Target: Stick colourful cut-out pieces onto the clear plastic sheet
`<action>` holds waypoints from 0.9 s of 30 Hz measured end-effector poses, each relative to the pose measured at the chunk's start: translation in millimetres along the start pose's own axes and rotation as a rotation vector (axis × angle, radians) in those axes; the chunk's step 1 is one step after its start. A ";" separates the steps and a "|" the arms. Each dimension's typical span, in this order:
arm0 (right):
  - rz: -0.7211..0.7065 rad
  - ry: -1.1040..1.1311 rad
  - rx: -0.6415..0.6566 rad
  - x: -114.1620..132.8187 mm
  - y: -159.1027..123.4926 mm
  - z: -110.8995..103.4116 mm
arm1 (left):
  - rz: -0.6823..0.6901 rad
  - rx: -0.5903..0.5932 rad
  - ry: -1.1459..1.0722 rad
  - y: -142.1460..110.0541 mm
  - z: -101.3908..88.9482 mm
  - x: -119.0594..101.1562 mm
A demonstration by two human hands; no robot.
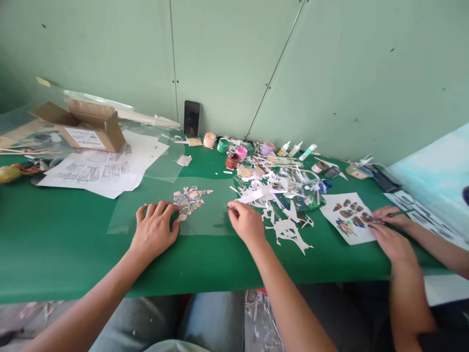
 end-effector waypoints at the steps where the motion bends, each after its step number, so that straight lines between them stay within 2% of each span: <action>1: -0.033 0.002 0.021 4.9 -4.8 8.0 | -0.008 0.008 -0.011 0.1 0.0 0.1; 4: -0.020 -0.031 0.030 8.8 -14.1 23.4 | -0.041 0.034 -0.094 1.0 -0.3 2.7; 7: -0.012 -0.029 0.005 5.8 -15.5 26.5 | -0.097 0.023 -0.297 2.7 -0.5 11.1; 11: -0.014 -0.011 -0.018 3.3 -13.7 24.9 | -0.224 -0.139 -0.690 4.3 -0.2 29.2; 14: 0.003 0.016 -0.007 2.4 -13.9 25.2 | -0.379 -0.262 -0.971 3.7 1.5 40.2; 17: 0.001 0.078 -0.006 0.7 -14.6 26.3 | -0.510 -0.323 -1.164 2.6 2.0 44.4; 24: 0.066 0.167 -0.094 -7.7 -14.3 28.2 | -0.661 -0.441 -1.484 1.7 -2.3 49.3; 27: 0.042 0.247 -0.097 -9.3 -15.1 28.2 | -0.642 -0.529 -1.667 2.4 -7.6 52.3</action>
Point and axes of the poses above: each hand's wrist, its own y-axis towards the middle knuckle, its own z-axis out of the palm, x = y × z, the point moved 2 cm from there along y, towards the middle knuckle, and after that the axes turned 5 degrees about y, right-handed, at the moved point
